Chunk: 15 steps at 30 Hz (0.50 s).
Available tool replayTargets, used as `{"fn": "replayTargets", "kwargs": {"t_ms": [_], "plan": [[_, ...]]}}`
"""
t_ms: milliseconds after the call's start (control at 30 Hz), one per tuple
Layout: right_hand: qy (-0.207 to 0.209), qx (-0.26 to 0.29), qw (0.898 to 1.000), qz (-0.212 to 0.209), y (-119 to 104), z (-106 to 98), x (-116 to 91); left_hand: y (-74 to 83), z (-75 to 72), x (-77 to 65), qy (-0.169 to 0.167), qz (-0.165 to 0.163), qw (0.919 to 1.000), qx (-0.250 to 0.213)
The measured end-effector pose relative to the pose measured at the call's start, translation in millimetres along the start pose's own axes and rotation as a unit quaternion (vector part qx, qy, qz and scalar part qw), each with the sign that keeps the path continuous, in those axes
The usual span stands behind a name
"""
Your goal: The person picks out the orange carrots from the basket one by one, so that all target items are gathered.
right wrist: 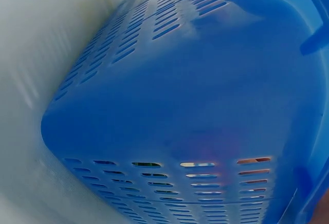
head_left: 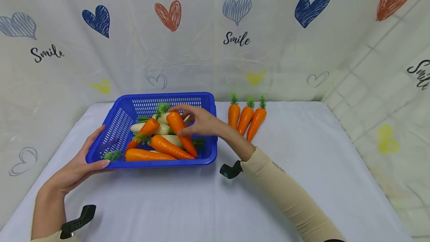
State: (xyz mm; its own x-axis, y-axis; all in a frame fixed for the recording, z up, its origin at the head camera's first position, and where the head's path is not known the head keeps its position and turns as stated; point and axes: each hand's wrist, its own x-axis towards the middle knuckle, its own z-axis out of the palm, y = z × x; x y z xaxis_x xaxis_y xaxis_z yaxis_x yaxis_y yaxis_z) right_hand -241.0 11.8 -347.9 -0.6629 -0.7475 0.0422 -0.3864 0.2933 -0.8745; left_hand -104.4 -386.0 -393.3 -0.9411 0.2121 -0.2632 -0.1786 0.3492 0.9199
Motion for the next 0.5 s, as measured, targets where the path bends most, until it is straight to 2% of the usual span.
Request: {"fn": "replayTargets", "kwargs": {"t_ms": [267,500], "plan": [[0.053,0.014,0.998,-0.034,2.1,-8.1,-2.3,0.2,-1.7,0.3,-0.001,0.001,1.0000,0.006],[0.110,0.052,0.992,-0.026,9.9,-19.7,-10.2,-0.5,-1.5,0.4,-0.002,-0.002,1.0000,0.003]]}}
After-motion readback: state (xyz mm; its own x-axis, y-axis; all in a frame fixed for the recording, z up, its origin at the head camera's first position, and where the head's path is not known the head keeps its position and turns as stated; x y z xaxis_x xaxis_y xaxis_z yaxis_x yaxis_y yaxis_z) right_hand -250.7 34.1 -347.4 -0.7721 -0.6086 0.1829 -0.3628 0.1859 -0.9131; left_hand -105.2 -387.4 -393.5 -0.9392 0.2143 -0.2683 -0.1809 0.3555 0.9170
